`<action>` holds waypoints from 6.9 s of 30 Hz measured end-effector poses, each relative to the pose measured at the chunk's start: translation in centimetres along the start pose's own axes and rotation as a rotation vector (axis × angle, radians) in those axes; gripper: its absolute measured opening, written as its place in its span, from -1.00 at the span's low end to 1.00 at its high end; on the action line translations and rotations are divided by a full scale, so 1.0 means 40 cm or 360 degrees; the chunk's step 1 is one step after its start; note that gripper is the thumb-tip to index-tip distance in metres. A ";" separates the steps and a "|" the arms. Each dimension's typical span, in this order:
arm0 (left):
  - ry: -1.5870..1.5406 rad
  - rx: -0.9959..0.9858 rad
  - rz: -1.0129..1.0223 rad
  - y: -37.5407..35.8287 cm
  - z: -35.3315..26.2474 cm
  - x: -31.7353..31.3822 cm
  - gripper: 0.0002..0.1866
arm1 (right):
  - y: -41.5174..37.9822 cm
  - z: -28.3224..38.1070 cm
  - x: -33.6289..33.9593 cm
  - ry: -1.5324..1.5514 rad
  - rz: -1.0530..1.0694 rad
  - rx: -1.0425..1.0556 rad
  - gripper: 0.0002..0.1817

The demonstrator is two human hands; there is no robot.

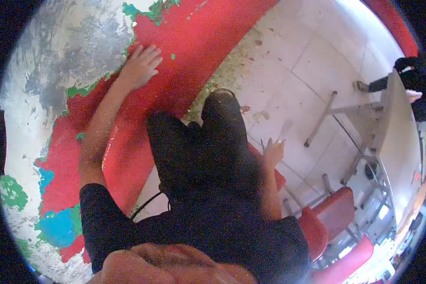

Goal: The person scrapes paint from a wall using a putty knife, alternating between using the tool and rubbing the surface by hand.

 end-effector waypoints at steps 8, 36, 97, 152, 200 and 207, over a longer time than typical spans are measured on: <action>0.0336 0.0340 -0.0221 0.040 0.029 0.117 -0.59 | -0.094 -0.012 0.050 -0.0132 0.0734 -0.0393 -0.64; -0.0586 -0.0143 -0.0215 0.109 0.050 -0.054 -0.78 | -0.113 -0.263 0.074 -0.1347 0.0609 0.0391 -0.65; -0.3622 0.1552 -0.1552 0.313 -0.014 -0.011 -0.57 | 0.403 1.097 -0.121 0.1982 0.1063 0.0757 -0.89; -0.3865 0.1006 -0.1518 0.249 0.044 0.016 -0.66 | 0.374 1.140 -0.082 0.2120 0.1216 0.0826 -0.89; -0.3772 0.0960 -0.1312 0.311 0.068 0.013 -0.64 | 0.392 1.125 -0.074 0.1796 0.0739 0.0912 -0.86; -0.3657 0.1027 -0.1400 0.304 0.066 0.023 -0.62 | 0.411 1.144 -0.072 0.1837 0.0752 0.1035 -0.89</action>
Point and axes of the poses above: each hand's wrist, its own y-axis towards the middle knuckle, its own x-axis out of the back of the hand, z = x × y, the point moved 1 cm from there along y, towards the middle knuckle, and after that the axes turned 2 degrees about -z, right-handed, at the moved point
